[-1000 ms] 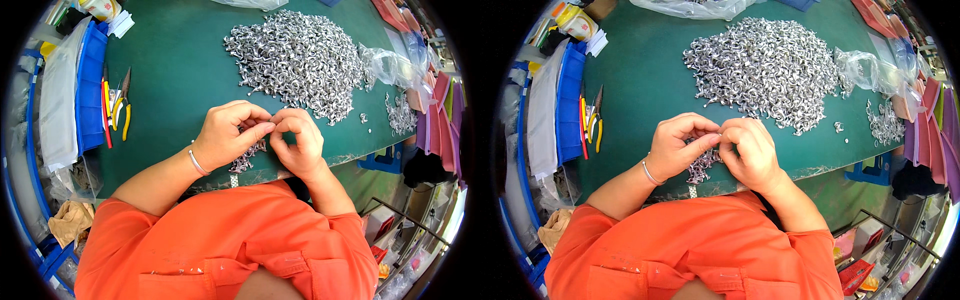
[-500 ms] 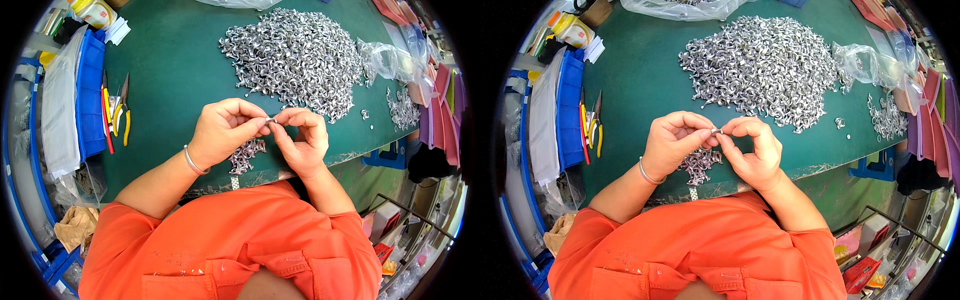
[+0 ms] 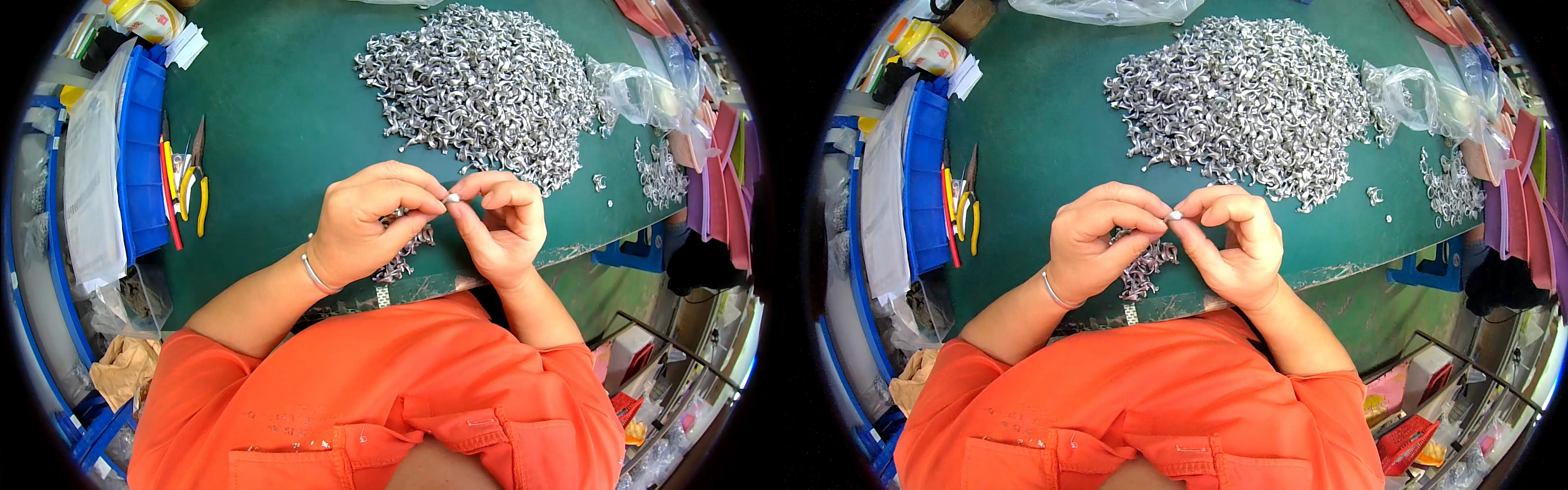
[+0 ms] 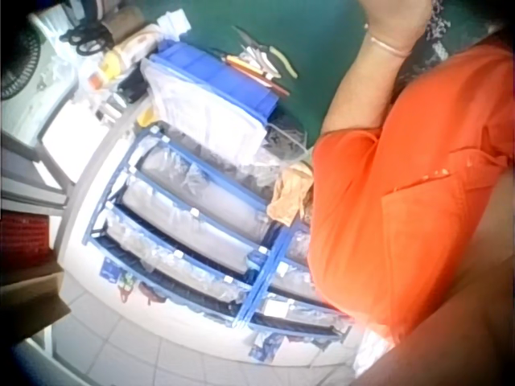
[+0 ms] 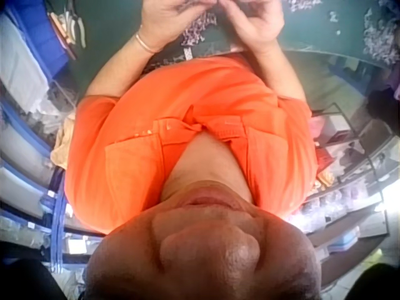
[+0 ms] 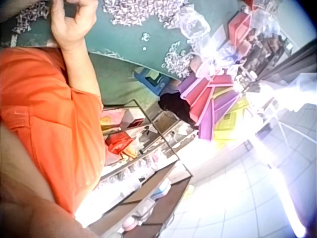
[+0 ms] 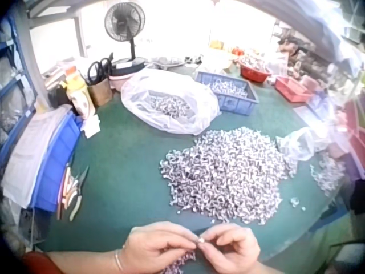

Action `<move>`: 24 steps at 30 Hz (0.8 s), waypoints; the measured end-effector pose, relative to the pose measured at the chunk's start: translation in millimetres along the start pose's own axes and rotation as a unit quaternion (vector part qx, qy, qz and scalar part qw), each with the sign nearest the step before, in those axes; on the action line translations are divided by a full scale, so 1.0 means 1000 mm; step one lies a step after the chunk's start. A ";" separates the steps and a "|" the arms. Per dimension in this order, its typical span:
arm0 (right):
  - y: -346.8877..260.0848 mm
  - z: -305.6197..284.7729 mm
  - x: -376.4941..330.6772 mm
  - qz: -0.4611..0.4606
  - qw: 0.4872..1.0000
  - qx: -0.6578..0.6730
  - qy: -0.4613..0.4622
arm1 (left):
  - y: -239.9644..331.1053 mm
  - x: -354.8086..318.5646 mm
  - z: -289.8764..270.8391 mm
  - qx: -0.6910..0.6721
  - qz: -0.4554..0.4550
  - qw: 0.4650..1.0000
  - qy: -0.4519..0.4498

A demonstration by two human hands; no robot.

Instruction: The person sorts through a large pile of small silver metal parts on a green table by hand, picking up individual pieces and moving them to different areas.

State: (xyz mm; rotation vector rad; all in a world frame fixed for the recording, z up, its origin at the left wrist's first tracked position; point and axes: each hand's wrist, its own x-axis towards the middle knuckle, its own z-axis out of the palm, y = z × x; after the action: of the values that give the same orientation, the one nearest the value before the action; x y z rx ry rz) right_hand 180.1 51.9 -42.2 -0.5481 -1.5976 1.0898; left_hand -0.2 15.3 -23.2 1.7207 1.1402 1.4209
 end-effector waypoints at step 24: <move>-0.002 -0.003 -0.004 0.090 0.987 0.130 -0.017 | 0.000 0.002 -0.001 0.003 0.000 1.000 0.020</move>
State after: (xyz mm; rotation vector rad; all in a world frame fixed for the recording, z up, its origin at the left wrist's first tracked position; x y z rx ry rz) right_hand 184.4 48.7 -42.3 -0.5069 -1.4250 1.4254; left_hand -1.5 17.3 -22.0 1.7031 1.1670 1.4592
